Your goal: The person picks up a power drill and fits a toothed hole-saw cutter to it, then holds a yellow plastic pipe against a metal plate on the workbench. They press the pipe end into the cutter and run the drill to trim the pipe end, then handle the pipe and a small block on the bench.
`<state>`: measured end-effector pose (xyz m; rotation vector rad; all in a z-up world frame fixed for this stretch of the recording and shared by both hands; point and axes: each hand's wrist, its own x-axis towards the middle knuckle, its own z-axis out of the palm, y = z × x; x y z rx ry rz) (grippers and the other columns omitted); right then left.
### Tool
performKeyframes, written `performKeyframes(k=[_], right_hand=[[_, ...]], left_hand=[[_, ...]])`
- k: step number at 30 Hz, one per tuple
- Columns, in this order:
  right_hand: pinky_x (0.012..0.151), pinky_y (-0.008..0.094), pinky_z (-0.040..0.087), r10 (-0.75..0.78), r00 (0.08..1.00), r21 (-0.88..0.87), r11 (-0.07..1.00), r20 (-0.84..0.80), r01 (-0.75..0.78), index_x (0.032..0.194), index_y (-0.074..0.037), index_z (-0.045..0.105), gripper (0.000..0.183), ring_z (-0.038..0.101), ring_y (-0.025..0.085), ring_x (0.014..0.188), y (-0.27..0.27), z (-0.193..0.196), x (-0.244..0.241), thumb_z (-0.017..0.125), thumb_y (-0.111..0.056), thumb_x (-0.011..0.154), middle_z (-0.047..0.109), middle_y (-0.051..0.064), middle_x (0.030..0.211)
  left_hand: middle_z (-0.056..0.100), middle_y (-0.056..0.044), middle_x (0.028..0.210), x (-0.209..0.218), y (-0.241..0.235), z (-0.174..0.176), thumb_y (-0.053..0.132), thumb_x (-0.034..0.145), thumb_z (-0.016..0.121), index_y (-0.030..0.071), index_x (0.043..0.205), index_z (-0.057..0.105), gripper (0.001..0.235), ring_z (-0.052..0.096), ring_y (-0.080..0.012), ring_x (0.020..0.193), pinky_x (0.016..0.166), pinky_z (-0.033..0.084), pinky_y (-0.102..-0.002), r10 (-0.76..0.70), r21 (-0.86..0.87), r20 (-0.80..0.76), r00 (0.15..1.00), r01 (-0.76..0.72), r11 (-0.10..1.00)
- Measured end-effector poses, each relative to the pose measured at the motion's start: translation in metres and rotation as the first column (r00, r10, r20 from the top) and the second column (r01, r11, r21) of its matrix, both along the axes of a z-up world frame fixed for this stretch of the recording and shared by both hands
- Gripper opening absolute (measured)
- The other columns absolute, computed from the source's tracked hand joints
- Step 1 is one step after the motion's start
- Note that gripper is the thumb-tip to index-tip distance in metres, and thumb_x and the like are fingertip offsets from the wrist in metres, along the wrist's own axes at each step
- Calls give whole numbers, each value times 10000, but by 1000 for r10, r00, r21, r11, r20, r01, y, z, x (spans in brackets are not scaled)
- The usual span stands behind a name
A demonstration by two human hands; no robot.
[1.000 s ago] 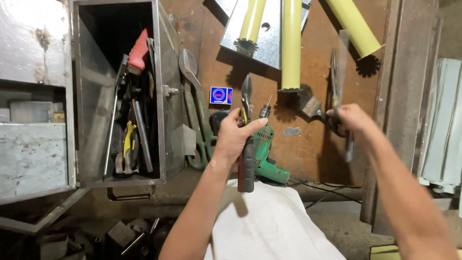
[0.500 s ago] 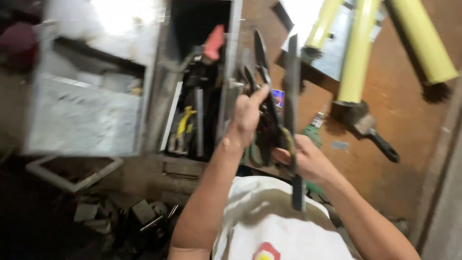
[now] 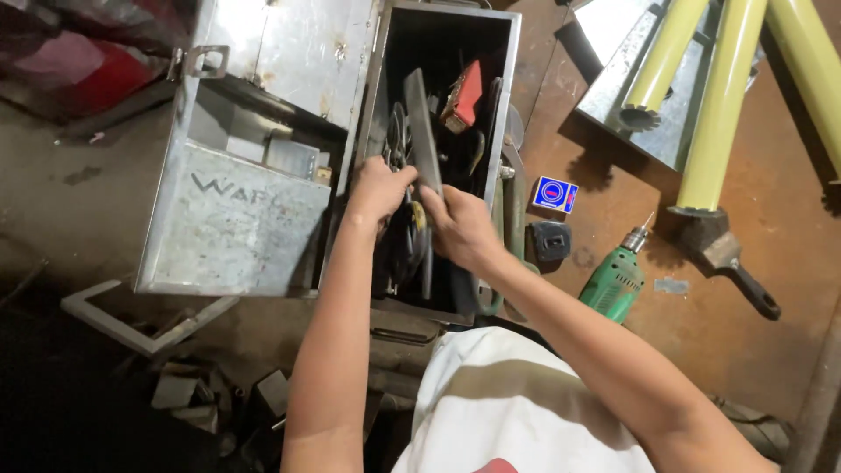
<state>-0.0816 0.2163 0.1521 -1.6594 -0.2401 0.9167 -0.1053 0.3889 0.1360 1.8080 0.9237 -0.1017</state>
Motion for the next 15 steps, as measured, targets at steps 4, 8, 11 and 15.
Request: performKeyframes(k=[4, 8, 11, 15], right_hand=[[511, 358, 419, -206, 966, -23, 977, 159, 212, 876, 32, 609, 398, 449, 173, 624, 16, -43, -13, 607, -310, 1080, 519, 77, 714], [908, 422, 512, 10, 620, 14, 999, 785, -34, 1020, -4, 690, 129, 588, 354, 1050, -30, 25, -29, 666, -116, 960, 620, 213, 1107], [904, 399, 537, -9, 604, 49, 998, 797, -50, 1043, -30, 718, 166, 635, 321, 1060, -90, 46, -12, 695, -106, 898, 655, 180, 1114], [869, 371, 578, -252, 779, -201, 879, 574, 432, 1059, -41, 719, 143, 719, 264, 959, -185, 5, 39, 701, -153, 972, 738, 126, 1035]], left_hand=[[715, -306, 1035, -6, 0, -22, 441, 860, 727, -74, 1128, 663, 584, 704, -420, 994, 861, 549, -469, -85, 237, 8, 996, 81, 968], [665, -300, 1198, -14, -44, 41, 428, 896, 717, -13, 1346, 600, 641, 631, -465, 1128, 929, 503, -502, -160, 398, 102, 982, 107, 911], [704, -275, 1188, -16, -89, 78, 293, 950, 719, -12, 1302, 651, 470, 672, -432, 1118, 949, 535, -475, -208, 503, 302, 930, 30, 864], [778, -137, 1062, -22, -174, 103, 209, 966, 674, 89, 1240, 700, 300, 775, -272, 937, 838, 619, -393, -89, 113, 389, 917, 48, 992]])
